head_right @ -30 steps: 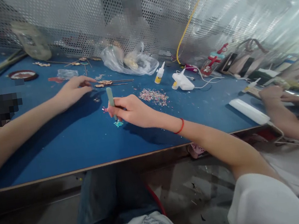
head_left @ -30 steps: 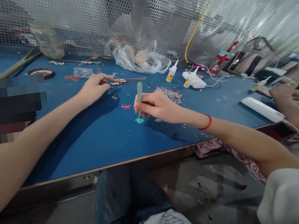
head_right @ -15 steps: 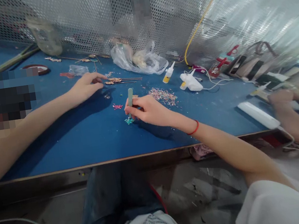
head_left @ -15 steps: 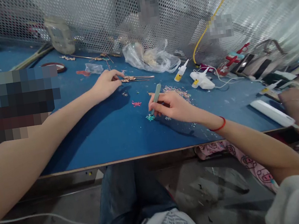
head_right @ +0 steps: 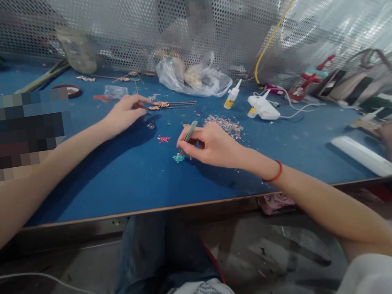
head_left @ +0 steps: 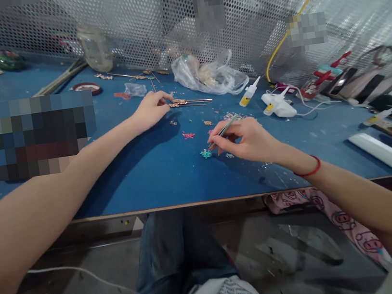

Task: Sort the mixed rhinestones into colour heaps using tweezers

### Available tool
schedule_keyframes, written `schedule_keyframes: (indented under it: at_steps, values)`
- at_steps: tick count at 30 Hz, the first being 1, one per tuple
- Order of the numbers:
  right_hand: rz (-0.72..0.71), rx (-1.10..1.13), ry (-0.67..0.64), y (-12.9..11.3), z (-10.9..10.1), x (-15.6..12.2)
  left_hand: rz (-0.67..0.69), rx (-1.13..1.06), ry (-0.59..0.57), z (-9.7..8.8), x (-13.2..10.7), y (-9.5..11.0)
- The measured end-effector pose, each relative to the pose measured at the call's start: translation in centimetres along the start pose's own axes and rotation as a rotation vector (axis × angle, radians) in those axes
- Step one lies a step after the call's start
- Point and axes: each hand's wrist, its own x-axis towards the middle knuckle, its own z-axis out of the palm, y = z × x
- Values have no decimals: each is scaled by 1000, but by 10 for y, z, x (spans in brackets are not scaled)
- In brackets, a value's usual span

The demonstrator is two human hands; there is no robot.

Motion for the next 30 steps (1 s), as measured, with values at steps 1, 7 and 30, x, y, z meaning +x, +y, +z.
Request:
schedule_keyframes:
  at_steps: [1,7,30]
  values:
    - [1,-4,3,0,0,0,1,2,1,0,0,0]
    - [42,77,-17,-2,1,3,-17,4,-7,-3,-3,4]
    - [246,552,22,16,-14,-13,-27,0,-10,-5,-1,0]
